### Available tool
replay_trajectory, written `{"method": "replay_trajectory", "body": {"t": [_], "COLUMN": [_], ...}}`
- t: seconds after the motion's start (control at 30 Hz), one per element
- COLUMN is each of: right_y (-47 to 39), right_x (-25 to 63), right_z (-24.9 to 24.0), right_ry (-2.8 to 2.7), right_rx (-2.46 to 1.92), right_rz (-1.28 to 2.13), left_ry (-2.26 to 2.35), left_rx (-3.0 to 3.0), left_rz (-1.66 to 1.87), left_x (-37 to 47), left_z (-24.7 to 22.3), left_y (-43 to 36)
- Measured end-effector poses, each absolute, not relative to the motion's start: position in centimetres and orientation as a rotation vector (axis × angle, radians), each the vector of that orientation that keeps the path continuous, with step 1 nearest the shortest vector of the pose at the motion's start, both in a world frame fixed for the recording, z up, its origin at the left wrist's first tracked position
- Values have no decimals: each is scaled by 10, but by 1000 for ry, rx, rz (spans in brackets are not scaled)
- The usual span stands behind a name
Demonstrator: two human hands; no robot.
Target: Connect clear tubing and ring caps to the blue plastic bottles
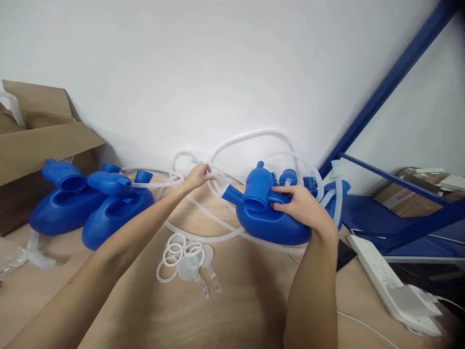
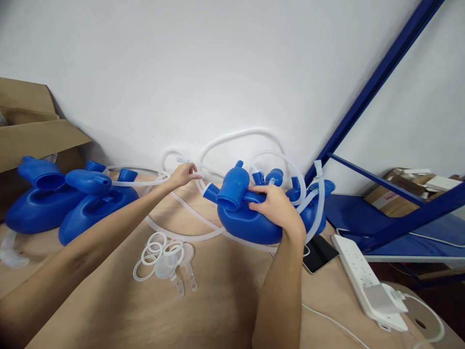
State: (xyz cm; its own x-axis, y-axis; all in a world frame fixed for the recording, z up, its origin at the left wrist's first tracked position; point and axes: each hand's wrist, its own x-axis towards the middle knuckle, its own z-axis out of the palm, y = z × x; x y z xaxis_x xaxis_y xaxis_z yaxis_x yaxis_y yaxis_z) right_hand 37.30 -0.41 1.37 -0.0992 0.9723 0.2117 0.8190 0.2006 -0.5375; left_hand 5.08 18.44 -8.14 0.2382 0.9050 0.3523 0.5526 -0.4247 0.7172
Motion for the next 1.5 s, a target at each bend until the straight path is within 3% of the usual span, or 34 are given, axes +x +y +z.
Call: {"method": "replay_trajectory", "body": {"t": [0.3, 0.73, 1.33, 1.5], "right_y": [9, 11, 15, 11], "right_x": [359, 307, 276, 278], "right_z": [9, 6, 1, 0], "right_ry": [-1912, -1973, -2103, -2140], "right_rx": [-1471, -1261, -1156, -1183], "right_rz": [581, 719, 877, 665], "left_ry": [956, 1208, 1166, 1154], "left_rx": [1954, 2001, 1755, 1726], "left_rz": [946, 1148, 1159, 1087], "left_x": [55, 7, -21, -25], "left_z": [-39, -45, -52, -51], "left_y": [104, 37, 30, 29]}}
